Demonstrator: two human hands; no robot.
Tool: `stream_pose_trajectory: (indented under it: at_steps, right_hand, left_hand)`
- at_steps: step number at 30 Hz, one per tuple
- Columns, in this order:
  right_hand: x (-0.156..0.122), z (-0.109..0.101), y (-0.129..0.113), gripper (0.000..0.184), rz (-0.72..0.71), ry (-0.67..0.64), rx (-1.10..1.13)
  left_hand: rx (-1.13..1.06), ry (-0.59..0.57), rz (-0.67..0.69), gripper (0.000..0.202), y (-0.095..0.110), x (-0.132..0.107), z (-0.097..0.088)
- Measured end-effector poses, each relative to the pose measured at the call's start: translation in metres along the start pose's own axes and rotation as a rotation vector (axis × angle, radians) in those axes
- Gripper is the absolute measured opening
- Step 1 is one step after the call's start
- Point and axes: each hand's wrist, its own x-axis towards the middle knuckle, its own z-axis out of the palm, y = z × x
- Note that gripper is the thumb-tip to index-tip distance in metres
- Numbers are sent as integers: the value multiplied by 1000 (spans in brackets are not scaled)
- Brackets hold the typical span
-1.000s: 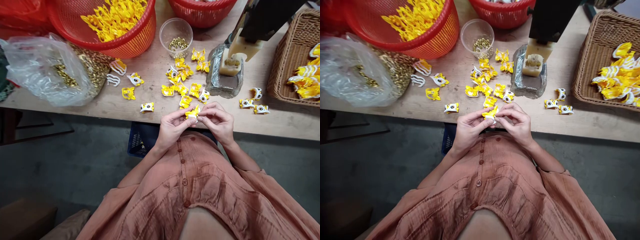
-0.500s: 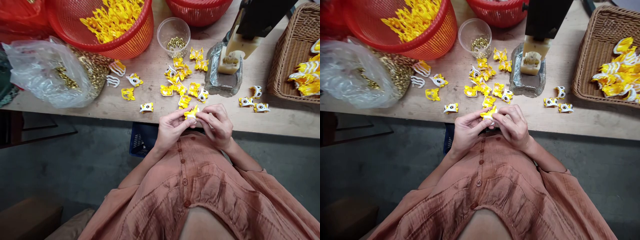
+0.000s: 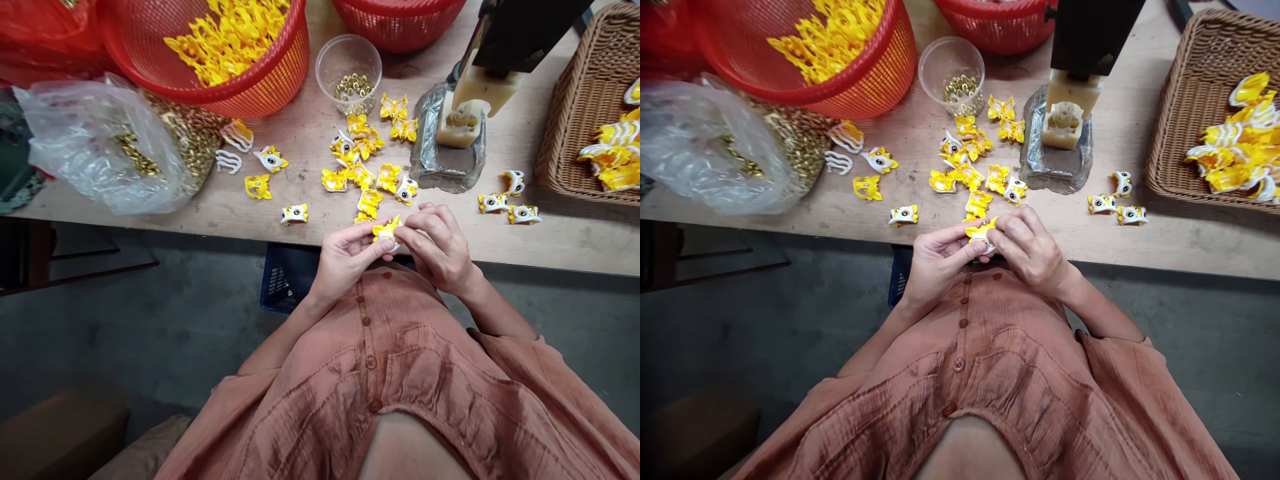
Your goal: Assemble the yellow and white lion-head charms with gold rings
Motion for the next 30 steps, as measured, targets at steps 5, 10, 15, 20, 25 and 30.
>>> stream_pose_trajectory:
  at_steps: [5, 10, 15, 20, 25, 30]
  right_hand:
    - [5, -10, -2, 21, -10, -155, -39]
    - [9, -10, 1, 16, 105, -134, 120]
    - [6, 1, -2, 15, 662, 54, 613]
    - [-1, 9, -6, 46, 1006, 14, 1045]
    - [-4, 14, -11, 43, 1061, -25, 1227]
    - [-4, 23, -19, 46, 1018, 64, 1040]
  left_hand:
    - [7, 3, 63, 41, -5, 1, 0]
    - [15, 6, 66, 39, -6, 0, 0]
    - [25, 0, 120, 39, -7, -2, -2]
    - [93, -31, 216, 39, -12, -4, -4]
    - [278, -34, 330, 39, -14, -6, -4]
    - [385, 47, 419, 35, -22, -9, -4]
